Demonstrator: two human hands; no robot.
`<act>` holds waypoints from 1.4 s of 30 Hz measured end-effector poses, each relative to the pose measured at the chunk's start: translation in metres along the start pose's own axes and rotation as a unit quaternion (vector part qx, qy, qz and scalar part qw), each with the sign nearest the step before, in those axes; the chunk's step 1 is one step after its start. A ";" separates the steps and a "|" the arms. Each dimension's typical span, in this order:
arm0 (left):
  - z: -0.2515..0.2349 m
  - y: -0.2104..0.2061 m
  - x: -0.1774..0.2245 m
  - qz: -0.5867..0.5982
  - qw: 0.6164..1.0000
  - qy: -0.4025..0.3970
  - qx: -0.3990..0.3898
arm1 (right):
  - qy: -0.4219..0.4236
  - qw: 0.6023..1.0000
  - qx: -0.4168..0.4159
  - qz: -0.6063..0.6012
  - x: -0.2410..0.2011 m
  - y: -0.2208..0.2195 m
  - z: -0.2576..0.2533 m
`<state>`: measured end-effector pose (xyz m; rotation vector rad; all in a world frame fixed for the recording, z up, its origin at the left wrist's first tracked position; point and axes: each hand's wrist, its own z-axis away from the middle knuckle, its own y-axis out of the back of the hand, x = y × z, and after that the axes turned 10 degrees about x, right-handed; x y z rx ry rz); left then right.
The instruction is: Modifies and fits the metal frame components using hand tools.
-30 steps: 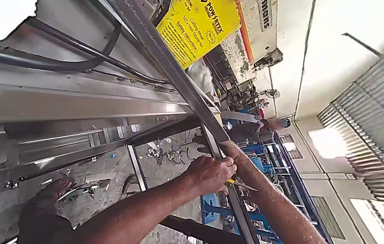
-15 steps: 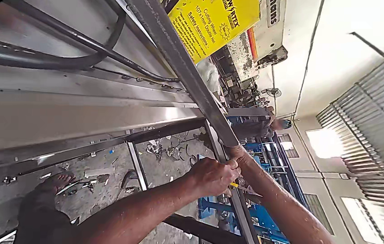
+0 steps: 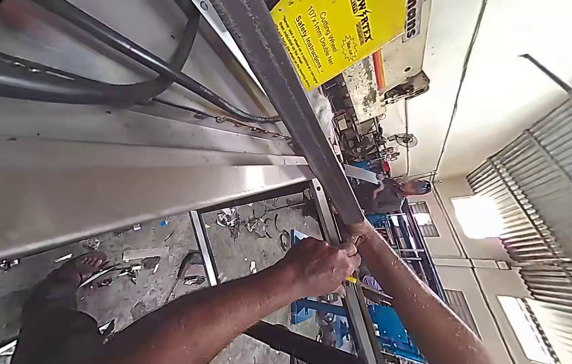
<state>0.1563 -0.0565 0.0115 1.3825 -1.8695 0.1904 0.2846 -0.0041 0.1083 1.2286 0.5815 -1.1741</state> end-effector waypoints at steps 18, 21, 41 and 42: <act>0.002 0.004 -0.002 0.003 1.000 -0.010 -0.002 | -0.047 0.998 0.043 -0.024 0.001 -0.008 0.004; 0.000 0.000 -0.002 0.004 1.000 -0.015 0.006 | -0.038 0.997 0.009 -0.059 0.010 0.004 -0.004; 0.001 0.003 -0.001 0.003 1.000 -0.014 0.013 | -0.016 0.999 0.022 -0.018 0.007 -0.003 -0.002; 0.001 0.003 -0.001 0.005 1.000 -0.012 0.014 | -0.011 1.000 0.021 -0.020 0.010 -0.001 -0.002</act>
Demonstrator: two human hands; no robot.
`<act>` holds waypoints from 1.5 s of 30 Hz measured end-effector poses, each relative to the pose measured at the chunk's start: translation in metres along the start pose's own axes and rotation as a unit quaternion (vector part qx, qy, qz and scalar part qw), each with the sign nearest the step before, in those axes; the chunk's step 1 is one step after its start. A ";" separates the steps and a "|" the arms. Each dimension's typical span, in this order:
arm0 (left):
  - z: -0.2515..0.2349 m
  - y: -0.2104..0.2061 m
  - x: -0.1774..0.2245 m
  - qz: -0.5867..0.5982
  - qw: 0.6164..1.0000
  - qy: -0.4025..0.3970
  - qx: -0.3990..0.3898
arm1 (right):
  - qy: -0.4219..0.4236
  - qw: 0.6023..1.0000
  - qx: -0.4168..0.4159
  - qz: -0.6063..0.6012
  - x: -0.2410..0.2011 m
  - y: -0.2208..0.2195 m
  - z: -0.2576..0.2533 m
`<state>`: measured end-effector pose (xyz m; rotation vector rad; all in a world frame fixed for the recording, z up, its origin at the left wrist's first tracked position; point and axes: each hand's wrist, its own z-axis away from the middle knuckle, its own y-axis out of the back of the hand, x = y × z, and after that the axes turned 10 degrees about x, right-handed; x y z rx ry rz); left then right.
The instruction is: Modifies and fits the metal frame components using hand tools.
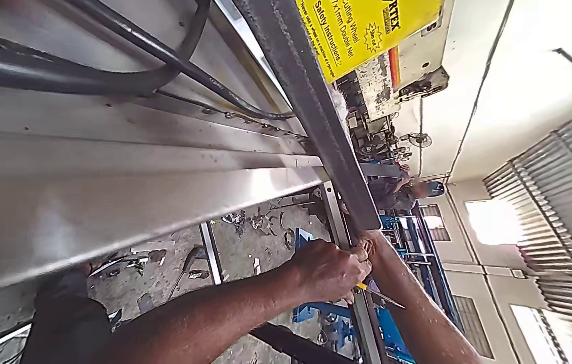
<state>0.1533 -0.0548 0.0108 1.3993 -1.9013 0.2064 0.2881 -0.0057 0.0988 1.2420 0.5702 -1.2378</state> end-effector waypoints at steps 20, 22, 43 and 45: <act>-0.002 0.001 0.001 -0.007 1.000 0.000 -0.012 | -0.014 1.000 -0.005 -0.002 0.006 0.005 -0.005; -0.004 0.002 0.000 0.010 1.000 0.013 -0.024 | -0.003 0.999 0.022 0.046 -0.004 -0.004 0.004; 0.111 0.119 0.003 0.167 0.850 0.461 -0.194 | 0.098 0.949 0.137 -0.266 0.097 -0.137 0.125; 0.104 0.131 0.001 0.210 0.844 0.464 -0.168 | 0.095 0.939 0.121 -0.308 0.087 -0.139 0.109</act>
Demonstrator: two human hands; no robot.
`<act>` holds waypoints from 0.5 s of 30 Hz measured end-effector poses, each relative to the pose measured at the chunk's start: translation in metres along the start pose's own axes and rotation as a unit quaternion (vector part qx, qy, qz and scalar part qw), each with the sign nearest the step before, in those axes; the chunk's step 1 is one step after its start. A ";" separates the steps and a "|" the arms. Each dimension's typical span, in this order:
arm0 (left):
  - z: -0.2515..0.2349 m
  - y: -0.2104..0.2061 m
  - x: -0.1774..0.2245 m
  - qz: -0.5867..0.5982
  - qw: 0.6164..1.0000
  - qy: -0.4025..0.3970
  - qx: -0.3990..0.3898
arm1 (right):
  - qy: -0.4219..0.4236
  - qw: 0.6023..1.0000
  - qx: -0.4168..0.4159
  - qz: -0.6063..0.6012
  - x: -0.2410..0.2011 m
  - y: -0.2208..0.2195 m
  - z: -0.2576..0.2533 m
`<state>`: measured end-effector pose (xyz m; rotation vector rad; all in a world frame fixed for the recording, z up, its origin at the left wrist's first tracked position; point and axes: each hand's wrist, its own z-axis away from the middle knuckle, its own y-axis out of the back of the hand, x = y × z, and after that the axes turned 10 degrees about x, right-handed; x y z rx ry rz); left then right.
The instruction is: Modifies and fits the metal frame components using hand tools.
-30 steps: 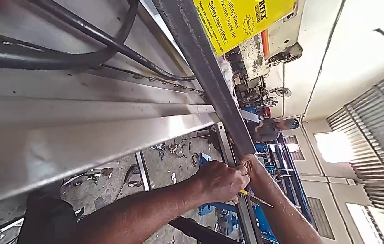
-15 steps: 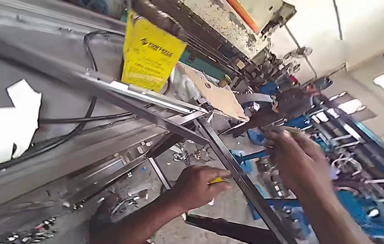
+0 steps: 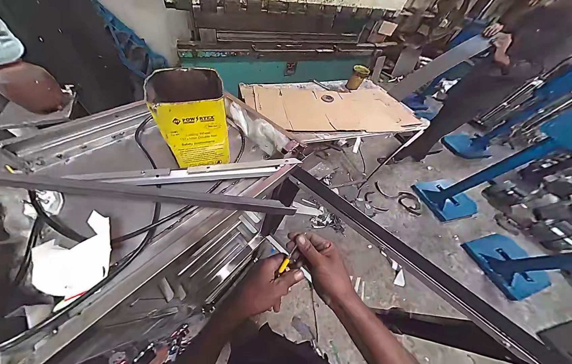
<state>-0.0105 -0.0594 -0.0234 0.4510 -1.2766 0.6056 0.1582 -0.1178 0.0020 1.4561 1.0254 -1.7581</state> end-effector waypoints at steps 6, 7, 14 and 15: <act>-0.006 0.029 0.006 0.283 0.955 -0.055 0.062 | -0.001 0.995 0.028 -0.093 -0.015 -0.027 -0.047; -0.009 0.031 0.011 0.293 0.951 -0.054 0.086 | -0.005 0.994 0.025 -0.102 -0.013 -0.031 -0.051; -0.021 0.041 0.044 0.234 0.958 -0.003 0.166 | -0.018 0.990 0.008 -0.139 -0.007 -0.042 -0.070; -0.021 0.042 0.045 0.235 0.956 0.001 0.174 | -0.022 0.990 0.007 -0.140 -0.008 -0.042 -0.071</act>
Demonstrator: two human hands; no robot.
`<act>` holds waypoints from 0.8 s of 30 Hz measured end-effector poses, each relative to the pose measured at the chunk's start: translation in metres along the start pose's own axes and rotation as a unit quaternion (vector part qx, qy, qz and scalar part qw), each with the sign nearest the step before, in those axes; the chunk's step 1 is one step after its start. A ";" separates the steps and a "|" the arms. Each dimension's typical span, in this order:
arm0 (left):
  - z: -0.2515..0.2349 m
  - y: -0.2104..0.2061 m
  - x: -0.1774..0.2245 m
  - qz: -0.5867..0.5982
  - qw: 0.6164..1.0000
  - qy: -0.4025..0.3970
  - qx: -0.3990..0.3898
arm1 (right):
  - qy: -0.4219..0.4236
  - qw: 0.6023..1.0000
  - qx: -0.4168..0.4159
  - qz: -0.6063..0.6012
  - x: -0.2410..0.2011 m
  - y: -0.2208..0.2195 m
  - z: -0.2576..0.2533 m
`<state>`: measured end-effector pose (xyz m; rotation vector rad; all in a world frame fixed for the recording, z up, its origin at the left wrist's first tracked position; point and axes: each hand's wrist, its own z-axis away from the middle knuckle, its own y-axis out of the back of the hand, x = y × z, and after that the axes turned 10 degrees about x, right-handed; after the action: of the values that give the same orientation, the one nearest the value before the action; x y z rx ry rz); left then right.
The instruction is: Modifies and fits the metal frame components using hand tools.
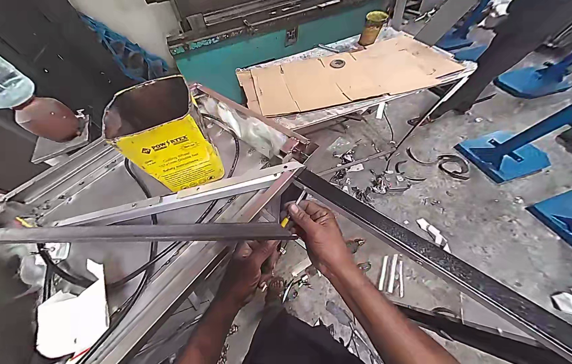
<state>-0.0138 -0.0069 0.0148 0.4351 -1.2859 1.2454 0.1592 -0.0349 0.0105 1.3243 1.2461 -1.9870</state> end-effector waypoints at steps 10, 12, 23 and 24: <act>-0.003 0.006 0.009 -0.049 0.999 0.008 0.022 | 0.001 1.000 -0.009 0.010 0.001 0.000 -0.008; -0.004 0.007 0.011 -0.060 0.998 0.017 0.026 | -0.009 1.000 -0.002 0.017 0.000 0.000 -0.008; -0.009 0.021 0.010 0.293 0.917 0.212 -0.170 | 0.030 0.998 0.009 -0.050 0.013 -0.005 -0.007; -0.008 0.017 0.011 0.214 0.955 0.175 -0.112 | 0.035 0.998 0.013 -0.048 0.013 -0.006 -0.006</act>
<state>-0.0271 0.0109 0.0155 -0.2370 -1.2275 1.4333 0.1521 -0.0251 0.0009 1.3805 1.3432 -2.0437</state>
